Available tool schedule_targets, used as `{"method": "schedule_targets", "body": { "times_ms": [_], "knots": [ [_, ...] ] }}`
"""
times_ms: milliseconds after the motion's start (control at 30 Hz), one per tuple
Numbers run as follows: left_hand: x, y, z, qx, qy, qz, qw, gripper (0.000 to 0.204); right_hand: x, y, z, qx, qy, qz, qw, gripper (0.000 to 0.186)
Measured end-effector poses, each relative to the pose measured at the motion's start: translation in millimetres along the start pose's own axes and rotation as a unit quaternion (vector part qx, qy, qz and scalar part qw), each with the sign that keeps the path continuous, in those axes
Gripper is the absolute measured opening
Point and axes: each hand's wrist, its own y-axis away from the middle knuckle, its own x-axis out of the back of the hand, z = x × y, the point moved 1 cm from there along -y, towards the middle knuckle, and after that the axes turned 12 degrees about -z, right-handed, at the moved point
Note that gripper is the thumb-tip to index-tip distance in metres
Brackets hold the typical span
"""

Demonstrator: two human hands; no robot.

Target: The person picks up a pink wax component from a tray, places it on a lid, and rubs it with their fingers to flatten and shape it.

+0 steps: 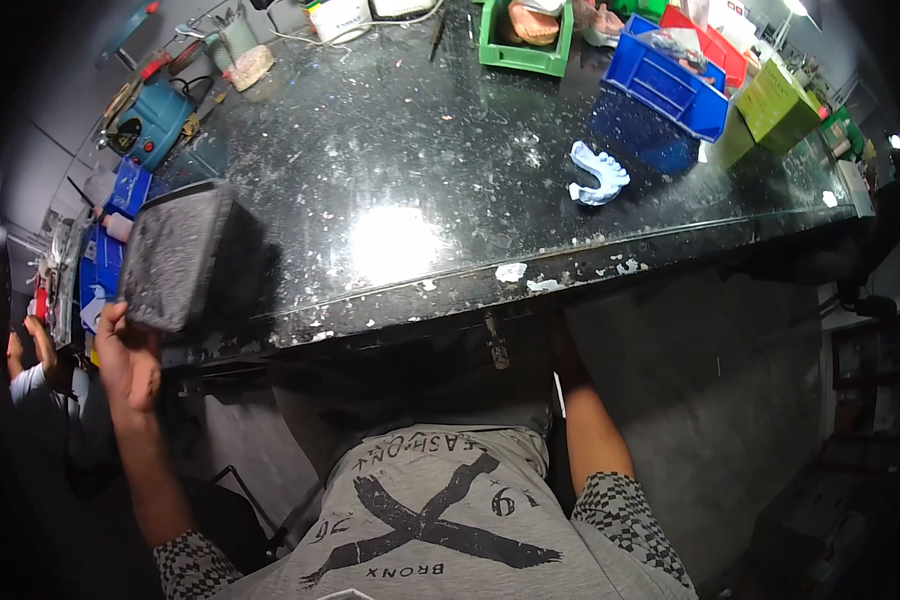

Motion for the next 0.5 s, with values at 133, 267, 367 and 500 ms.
{"method": "schedule_targets", "body": {
  "times_ms": [133,267,367,500],
  "knots": [
    [-69,0,-36,0.01,0.018,-0.007,1.0,0.013,-20,41,-19,-0.046,0.009,0.028,0.999,0.065],
    [-95,2,-61,0.017,0.032,-0.072,0.997,0.013,-3,88,-195,-0.285,0.3,-0.344,0.843,0.077],
    [-112,9,-72,0.024,0.068,-0.093,0.993,0.013,1,128,-290,-0.159,0.353,-0.427,0.817,0.078],
    [-99,36,-64,0.03,0.063,-0.144,0.987,0.03,11,136,-371,0.092,0.074,-0.452,0.884,0.062]
  ]
}}
